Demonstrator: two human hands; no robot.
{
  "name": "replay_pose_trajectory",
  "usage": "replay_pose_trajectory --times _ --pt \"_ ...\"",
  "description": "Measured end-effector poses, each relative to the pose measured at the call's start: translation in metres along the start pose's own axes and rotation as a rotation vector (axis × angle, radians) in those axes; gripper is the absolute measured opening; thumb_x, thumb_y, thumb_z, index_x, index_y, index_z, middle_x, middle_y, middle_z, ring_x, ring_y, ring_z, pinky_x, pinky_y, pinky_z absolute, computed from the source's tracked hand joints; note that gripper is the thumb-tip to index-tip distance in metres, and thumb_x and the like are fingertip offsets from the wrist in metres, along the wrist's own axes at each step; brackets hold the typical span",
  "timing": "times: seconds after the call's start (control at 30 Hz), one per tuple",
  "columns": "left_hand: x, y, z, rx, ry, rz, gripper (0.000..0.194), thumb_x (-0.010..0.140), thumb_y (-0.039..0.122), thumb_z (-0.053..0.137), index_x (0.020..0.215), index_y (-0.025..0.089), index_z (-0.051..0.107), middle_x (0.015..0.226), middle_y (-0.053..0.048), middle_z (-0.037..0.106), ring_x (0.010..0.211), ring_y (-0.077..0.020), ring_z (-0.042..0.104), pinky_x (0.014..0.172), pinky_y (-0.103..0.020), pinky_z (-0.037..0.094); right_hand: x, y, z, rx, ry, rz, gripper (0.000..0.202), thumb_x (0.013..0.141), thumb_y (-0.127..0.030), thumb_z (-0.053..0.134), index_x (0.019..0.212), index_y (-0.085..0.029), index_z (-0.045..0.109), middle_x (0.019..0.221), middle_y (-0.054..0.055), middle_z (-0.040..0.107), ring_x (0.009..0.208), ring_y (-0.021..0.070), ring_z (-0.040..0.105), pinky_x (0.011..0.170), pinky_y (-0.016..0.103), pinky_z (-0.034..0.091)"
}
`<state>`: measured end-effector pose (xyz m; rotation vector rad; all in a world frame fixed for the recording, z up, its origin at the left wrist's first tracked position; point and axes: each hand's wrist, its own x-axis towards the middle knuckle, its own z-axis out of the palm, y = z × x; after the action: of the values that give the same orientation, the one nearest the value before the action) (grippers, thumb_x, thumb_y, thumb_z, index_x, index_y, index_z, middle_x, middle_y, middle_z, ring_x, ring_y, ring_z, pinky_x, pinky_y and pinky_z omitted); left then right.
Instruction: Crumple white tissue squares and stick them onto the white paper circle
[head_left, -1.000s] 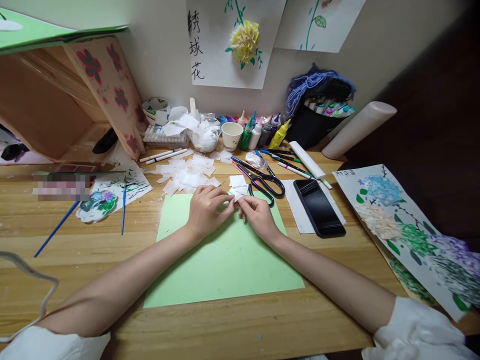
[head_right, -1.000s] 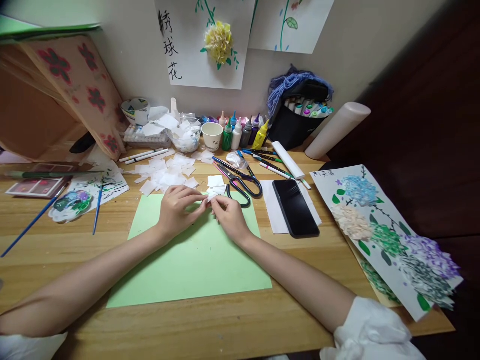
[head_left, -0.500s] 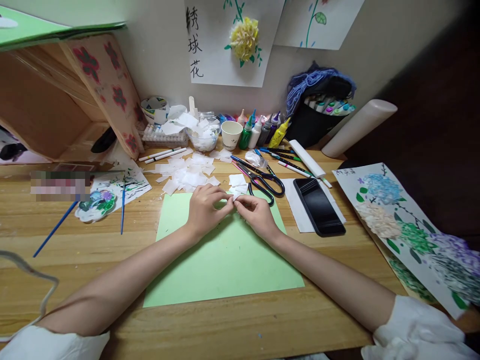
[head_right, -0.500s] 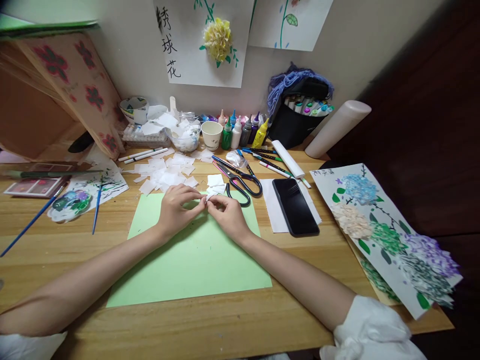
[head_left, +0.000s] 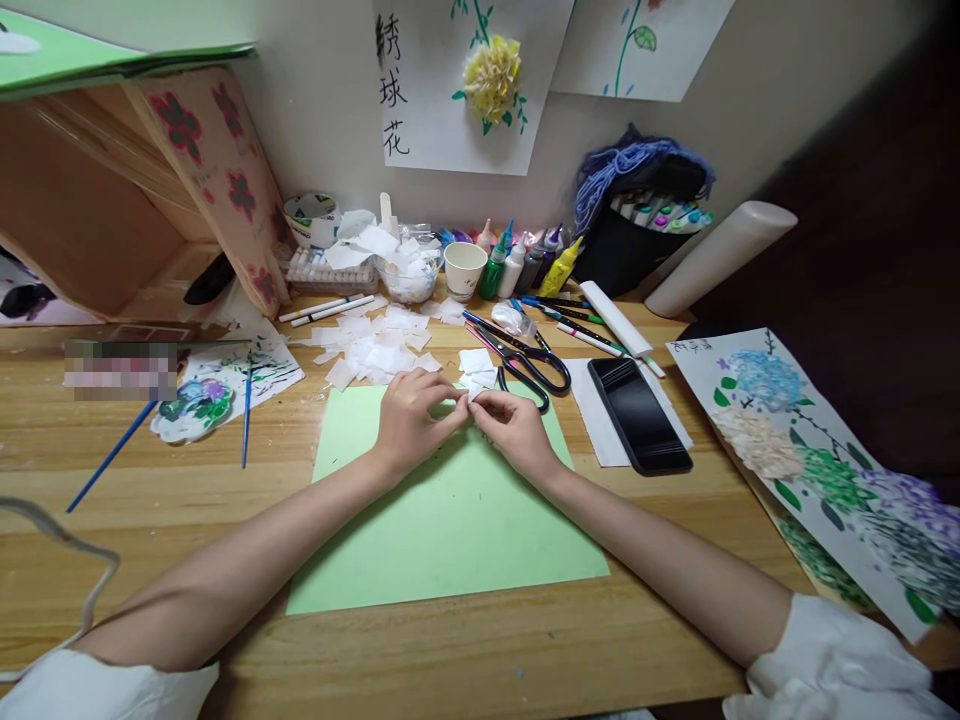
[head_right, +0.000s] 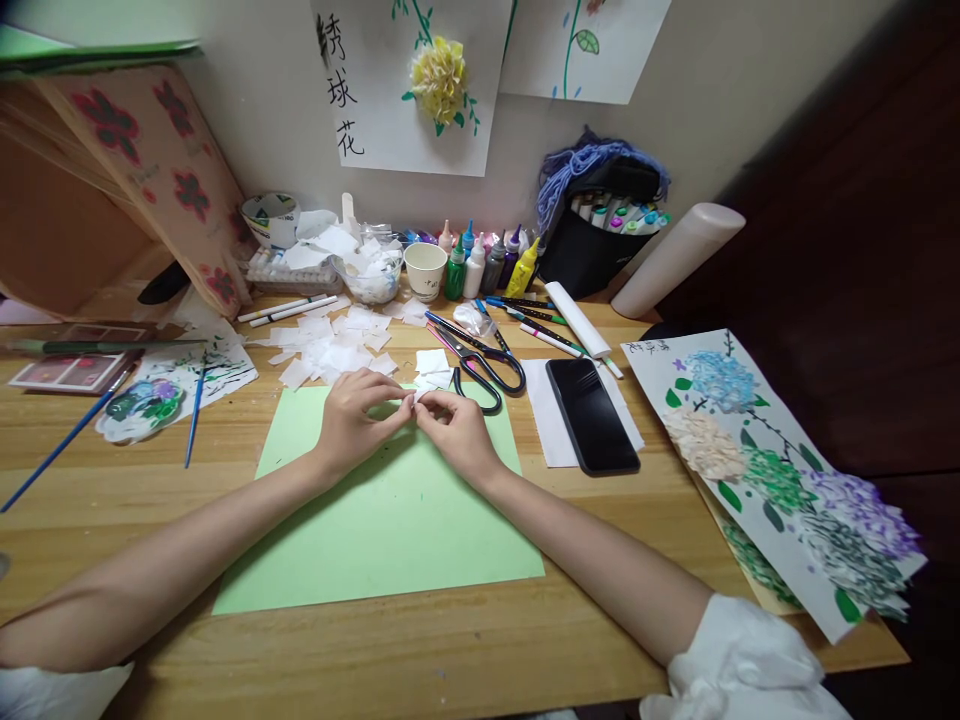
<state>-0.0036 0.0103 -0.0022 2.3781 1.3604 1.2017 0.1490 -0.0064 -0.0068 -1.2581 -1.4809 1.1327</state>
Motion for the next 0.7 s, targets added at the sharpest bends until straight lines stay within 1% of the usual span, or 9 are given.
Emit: replay_pose_trajectory --times 0.37,0.57,0.7 --pt "0.0009 0.0007 -0.0003 -0.001 -0.003 -0.010 0.013 0.079 0.028 0.058 0.073 0.021 0.067 0.073 -0.001 0.067 0.072 -0.0148 0.056 0.066 -0.030 0.039 0.0004 0.0009 0.0002 -0.004 0.015 -0.005 0.021 0.077 -0.033 0.055 0.074 -0.015 0.064 0.073 0.004 0.061 0.064 0.0133 0.051 0.056 0.023 0.039" --pt "0.0012 0.0015 -0.0016 -0.015 -0.001 -0.016 0.013 0.079 0.028 0.058 0.073 0.020 0.066 0.075 -0.001 0.068 0.074 -0.0150 0.057 0.069 -0.030 0.041 0.0006 -0.0016 -0.0001 0.044 0.003 0.020 0.019 0.077 -0.032 0.056 0.074 -0.015 0.063 0.069 0.002 0.059 0.054 0.0092 0.043 0.050 0.022 0.034" --pt "0.0013 0.0015 -0.0013 -0.020 0.005 -0.023 0.013 0.079 0.028 0.058 0.072 0.020 0.066 0.074 -0.001 0.068 0.074 -0.0154 0.057 0.068 -0.030 0.040 0.0006 -0.0032 -0.0010 0.050 -0.001 0.011 0.020 0.076 -0.034 0.057 0.074 -0.015 0.063 0.068 0.001 0.058 0.052 0.0086 0.041 0.049 0.022 0.033"
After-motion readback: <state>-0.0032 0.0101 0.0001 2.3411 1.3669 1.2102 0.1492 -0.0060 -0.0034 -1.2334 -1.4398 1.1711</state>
